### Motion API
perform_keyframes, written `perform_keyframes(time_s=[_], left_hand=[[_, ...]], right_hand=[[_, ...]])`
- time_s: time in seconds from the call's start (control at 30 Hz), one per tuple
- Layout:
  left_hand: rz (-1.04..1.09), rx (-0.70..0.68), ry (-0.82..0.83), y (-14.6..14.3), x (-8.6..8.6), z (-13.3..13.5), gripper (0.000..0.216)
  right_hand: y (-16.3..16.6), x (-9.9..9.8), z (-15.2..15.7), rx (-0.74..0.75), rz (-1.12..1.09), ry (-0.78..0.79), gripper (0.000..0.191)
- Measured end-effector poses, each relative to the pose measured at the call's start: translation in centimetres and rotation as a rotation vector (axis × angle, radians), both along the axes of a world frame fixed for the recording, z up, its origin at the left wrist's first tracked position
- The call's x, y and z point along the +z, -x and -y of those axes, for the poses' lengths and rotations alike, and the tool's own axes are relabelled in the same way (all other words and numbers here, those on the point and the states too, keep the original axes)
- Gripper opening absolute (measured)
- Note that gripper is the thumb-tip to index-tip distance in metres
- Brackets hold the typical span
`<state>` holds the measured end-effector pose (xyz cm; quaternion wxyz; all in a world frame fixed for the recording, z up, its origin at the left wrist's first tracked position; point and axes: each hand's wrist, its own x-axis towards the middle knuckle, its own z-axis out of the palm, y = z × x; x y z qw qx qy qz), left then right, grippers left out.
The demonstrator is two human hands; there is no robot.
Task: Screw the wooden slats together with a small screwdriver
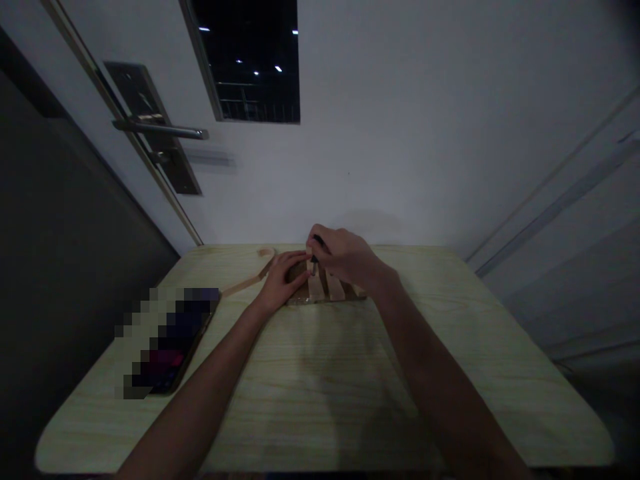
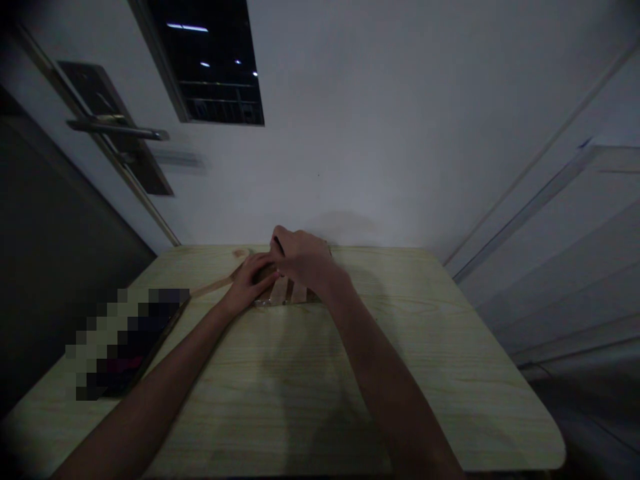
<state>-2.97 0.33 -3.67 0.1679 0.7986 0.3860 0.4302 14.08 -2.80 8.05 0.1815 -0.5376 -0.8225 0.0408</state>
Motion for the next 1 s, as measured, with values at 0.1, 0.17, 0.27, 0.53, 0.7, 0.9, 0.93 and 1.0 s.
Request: perform_keyframes(time_s=[0.1,0.17,0.27,0.53,0.7,0.9,0.93,1.0], left_hand=[[0.005,0.001,-0.007,0.0,0.1,0.1,0.03],[0.007,-0.003,-0.011,0.0,0.0,0.0,0.031],[0.008,0.002,-0.008,0.0,-0.2,-0.2,0.032],[-0.003,0.013,-0.006,0.0,-0.2,-0.1,0.031],[0.006,0.007,-0.007,0.0,-0.1,-0.1,0.031],[0.0,0.007,-0.004,-0.1,0.0,-0.1,0.03],[0.0,0.009,-0.003,-0.1,0.0,-0.1,0.031],[-0.001,0.009,-0.004,0.0,0.0,-0.1,0.031]], right_hand=[[-0.1,-0.2,-0.3,0.025,0.006,-0.013,0.026],[-0.1,-0.3,-0.5,0.034,-0.011,-0.029,0.027],[0.0,-0.4,-0.6,0.038,-0.045,-0.023,0.028],[0.8,-0.3,-0.1,-0.142,0.068,-0.093,0.03],[1.1,-0.5,0.0,-0.113,0.134,-0.105,0.029],[0.8,-0.8,-0.3,-0.049,0.121,-0.138,0.031],[0.7,-0.7,-0.2,-0.052,0.126,-0.133,0.033],[0.7,-0.5,0.0,-0.056,0.14,-0.11,0.034]])
